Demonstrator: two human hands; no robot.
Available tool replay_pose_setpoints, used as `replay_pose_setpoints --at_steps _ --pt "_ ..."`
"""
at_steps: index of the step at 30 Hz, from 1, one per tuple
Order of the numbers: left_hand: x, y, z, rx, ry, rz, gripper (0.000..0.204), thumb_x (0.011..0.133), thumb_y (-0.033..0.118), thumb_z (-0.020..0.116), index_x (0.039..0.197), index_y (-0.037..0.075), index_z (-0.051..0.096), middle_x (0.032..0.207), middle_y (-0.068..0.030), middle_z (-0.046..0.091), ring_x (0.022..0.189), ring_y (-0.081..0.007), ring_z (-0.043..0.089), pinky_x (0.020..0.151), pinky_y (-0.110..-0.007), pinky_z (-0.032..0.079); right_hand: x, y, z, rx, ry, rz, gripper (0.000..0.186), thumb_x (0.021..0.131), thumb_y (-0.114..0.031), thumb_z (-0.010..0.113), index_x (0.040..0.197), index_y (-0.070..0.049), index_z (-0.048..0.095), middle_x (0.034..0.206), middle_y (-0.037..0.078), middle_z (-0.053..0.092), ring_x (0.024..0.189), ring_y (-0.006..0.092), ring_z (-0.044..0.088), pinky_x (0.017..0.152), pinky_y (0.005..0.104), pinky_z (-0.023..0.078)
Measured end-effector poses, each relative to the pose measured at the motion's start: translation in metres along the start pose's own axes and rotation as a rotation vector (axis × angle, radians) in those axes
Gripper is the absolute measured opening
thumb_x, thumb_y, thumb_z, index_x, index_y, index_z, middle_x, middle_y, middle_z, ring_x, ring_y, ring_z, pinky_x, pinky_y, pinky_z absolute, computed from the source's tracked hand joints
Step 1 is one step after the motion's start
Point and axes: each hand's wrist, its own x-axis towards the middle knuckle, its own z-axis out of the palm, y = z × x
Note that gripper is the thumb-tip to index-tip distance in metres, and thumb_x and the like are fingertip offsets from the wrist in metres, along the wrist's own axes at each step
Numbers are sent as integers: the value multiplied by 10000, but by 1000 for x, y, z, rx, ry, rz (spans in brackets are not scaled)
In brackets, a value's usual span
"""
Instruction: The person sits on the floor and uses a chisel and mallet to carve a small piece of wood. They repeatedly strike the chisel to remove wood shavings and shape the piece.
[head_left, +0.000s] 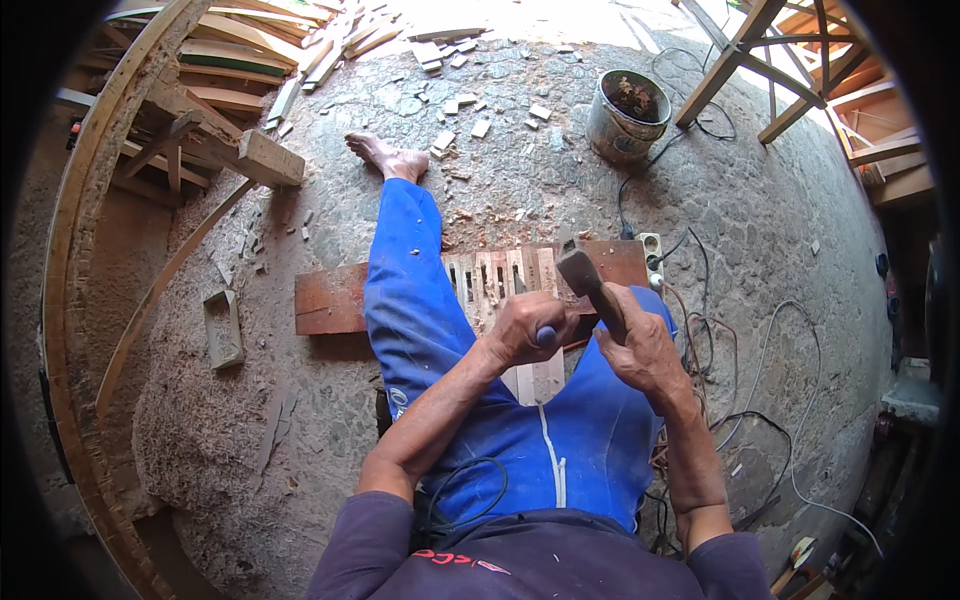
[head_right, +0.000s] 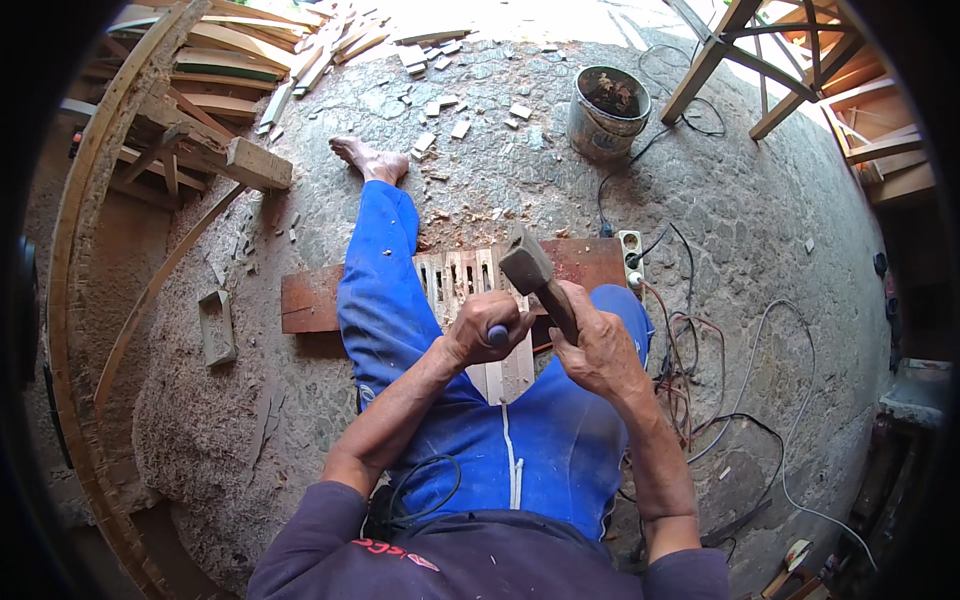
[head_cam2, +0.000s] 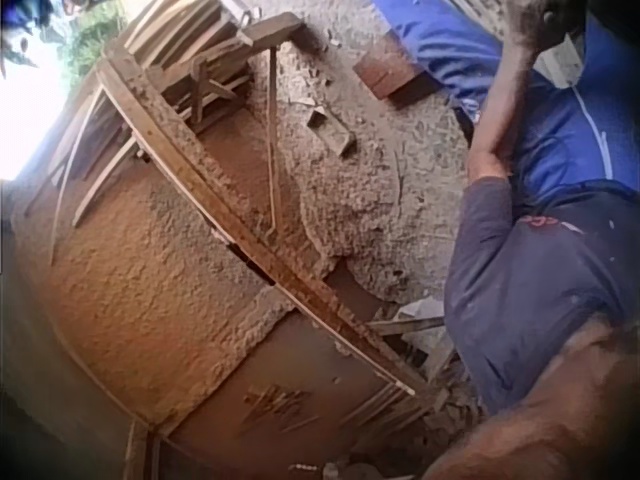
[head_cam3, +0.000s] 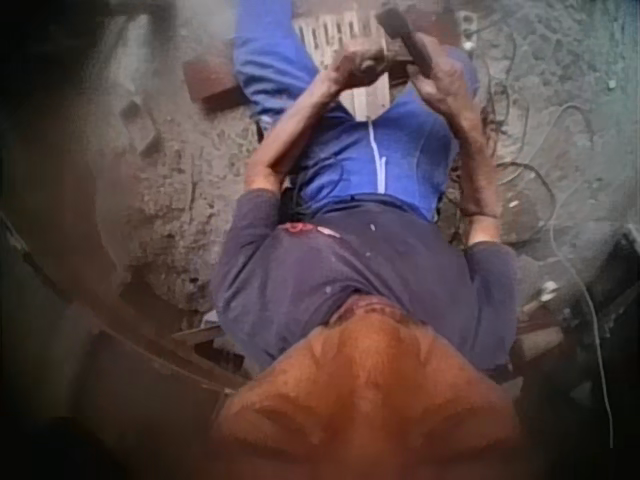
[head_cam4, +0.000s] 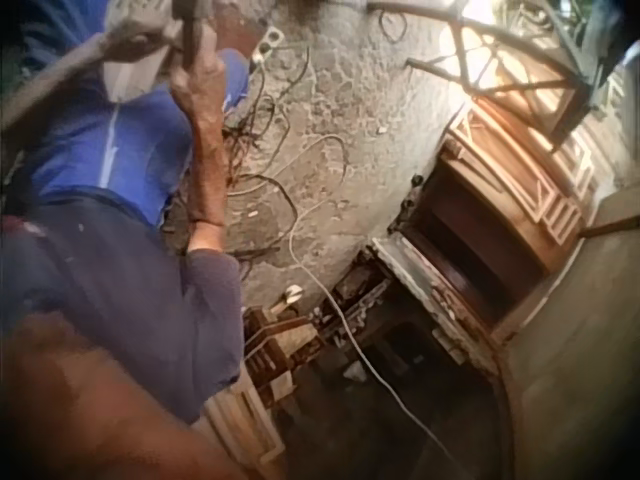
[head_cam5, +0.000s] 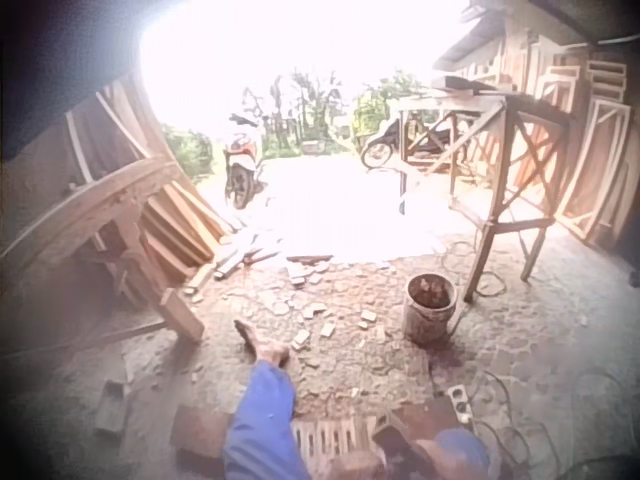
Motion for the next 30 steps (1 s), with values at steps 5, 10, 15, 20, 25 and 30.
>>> replay_pose_setpoints --at_steps 5,10,15,20,25,30 --pt "89 -6 -56 -303 423 -364 151 982 149 710 1032 53 604 843 1 575 699 -69 504 616 -263 448 -25 19 -6 64 100 223 571 868 -51 700 1410 -29 520 1039 130 722 940 244 707 841 379 545" --pt "86 -23 -42 -245 625 -281 211 928 139 764 981 75 570 747 -13 544 657 -122 540 592 -298 468 -46 60 0 193 161 226 511 882 -35 684 1373 -12 543 856 16 651 685 114 625 637 287 530" --pt "70 -28 -39 -445 475 -609 410 965 325 769 721 87 542 632 88 477 584 -27 407 508 -242 358 -56 40 -1 444 140 427 520 888 -34 684 1384 -15 528 744 -8 583 571 75 545 525 259 468" --pt "57 -47 -26 -346 584 -499 400 1015 247 698 666 108 561 574 59 519 507 -31 462 450 -233 345 -55 42 4 465 148 438 548 879 -38 695 1398 -15 523 692 -41 547 532 59 506 471 269 427" --pt "57 -53 -19 -220 622 -432 397 1001 161 695 648 87 528 575 64 475 532 -22 410 464 -252 322 -58 48 6 457 149 398 572 876 -44 699 1416 -20 513 684 -35 541 539 61 508 479 267 427" --pt "58 -52 -16 -259 648 -450 411 973 137 718 629 62 507 566 61 431 558 -25 366 479 -285 304 -59 45 7 473 136 434 568 877 -40 697 1415 -23 516 695 -36 538 546 60 503 486 264 422"
